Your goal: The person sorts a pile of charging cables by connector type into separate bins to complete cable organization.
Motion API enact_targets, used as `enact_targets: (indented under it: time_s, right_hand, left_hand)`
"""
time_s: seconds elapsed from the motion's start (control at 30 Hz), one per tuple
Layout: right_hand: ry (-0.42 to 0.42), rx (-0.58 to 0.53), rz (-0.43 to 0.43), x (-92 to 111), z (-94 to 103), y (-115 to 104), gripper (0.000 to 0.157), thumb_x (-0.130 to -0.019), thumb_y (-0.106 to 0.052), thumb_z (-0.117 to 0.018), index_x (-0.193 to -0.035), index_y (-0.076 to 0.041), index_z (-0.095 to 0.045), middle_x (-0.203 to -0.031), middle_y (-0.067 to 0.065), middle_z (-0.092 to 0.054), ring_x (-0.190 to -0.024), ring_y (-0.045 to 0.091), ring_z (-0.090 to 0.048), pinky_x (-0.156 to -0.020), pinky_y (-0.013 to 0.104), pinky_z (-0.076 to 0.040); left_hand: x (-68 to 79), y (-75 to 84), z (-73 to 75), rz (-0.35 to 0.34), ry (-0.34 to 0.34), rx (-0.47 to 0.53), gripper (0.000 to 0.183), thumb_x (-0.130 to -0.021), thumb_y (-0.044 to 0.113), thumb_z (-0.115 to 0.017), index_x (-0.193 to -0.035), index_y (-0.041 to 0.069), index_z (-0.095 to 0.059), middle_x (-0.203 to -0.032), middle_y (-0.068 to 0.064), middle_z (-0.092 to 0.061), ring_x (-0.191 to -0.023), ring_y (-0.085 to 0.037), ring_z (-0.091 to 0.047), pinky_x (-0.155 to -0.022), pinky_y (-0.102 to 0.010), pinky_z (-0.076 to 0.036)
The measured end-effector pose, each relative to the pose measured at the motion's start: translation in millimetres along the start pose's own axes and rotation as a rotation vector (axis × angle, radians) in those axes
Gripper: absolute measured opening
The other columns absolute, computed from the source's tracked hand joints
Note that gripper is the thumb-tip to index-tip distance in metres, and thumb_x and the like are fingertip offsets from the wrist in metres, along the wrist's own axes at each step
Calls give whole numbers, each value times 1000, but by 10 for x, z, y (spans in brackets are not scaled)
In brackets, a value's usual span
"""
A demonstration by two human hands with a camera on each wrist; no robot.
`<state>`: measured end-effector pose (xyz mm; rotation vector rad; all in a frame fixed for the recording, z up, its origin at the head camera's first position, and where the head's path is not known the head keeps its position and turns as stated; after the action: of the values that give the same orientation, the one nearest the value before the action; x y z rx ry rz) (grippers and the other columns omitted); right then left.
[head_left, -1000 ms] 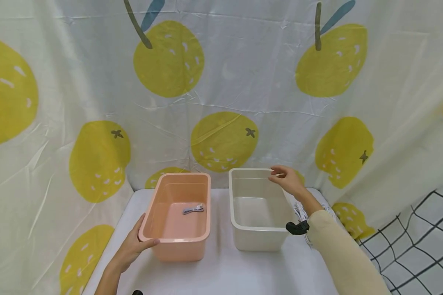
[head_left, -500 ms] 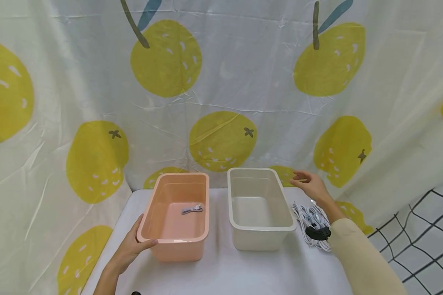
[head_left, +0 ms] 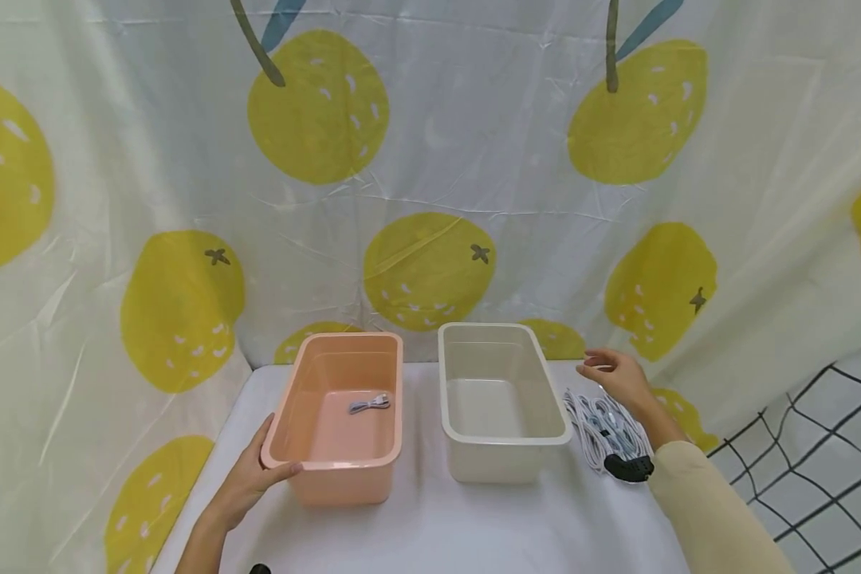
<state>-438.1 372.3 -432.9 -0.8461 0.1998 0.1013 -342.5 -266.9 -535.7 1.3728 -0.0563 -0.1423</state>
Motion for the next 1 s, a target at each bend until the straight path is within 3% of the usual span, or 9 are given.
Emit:
enact_targets:
  time_s: [0.1, 0.3, 0.5, 1.0]
  right_hand:
    - [10, 5, -16, 47, 7, 106, 56, -100, -30, -72, -140, 6, -57, -120, 27, -67, -113, 47, -63, -86, 45, -57]
    - [13, -7, -72, 147, 23, 328, 61, -100, -34, -71, -143, 6, -54, -123, 27, -65, -114, 46, -61, -82, 38, -56]
    - [28, 19, -117, 244, 46, 527, 63, -101, -38, -69, -142, 7, -53, -124, 27, -65, -118, 47, -59, -90, 50, -55]
    - [15, 42, -219, 523, -19, 959, 67, -100, -39, -69, -140, 12, -52, -129, 33, -61, -120, 50, -55, -95, 59, -49]
  left_hand:
    - [5, -12, -10, 3, -4, -4, 108, -91, 10, -79, -166, 6, -1, -165, -28, -21, -139, -41, -41, -95, -17, -43]
    - [16, -35, -12, 6, 0, -26, 107, -92, 12, -79, -166, 8, -2, -165, -26, -22, -137, -41, -42, -95, -18, -44]
    - [4, -48, -6, -4, 10, -23, 108, -90, 13, -81, -166, 9, -4, -165, -26, -23, -136, -42, -43, -95, -18, -44]
    - [8, -8, -19, -10, 10, 5, 107, -91, 10, -80, -166, 7, -3, -165, -27, -20, -138, -42, -42, -95, -18, -44]
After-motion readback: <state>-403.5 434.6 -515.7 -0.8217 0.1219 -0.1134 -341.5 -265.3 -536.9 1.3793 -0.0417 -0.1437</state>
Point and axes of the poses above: each hand's wrist, its own x-axis away from the middle knuckle, its own z-axis out of the back of the hand, y = z × x, the point moved 9 cm from there along -x, towards the middle knuckle
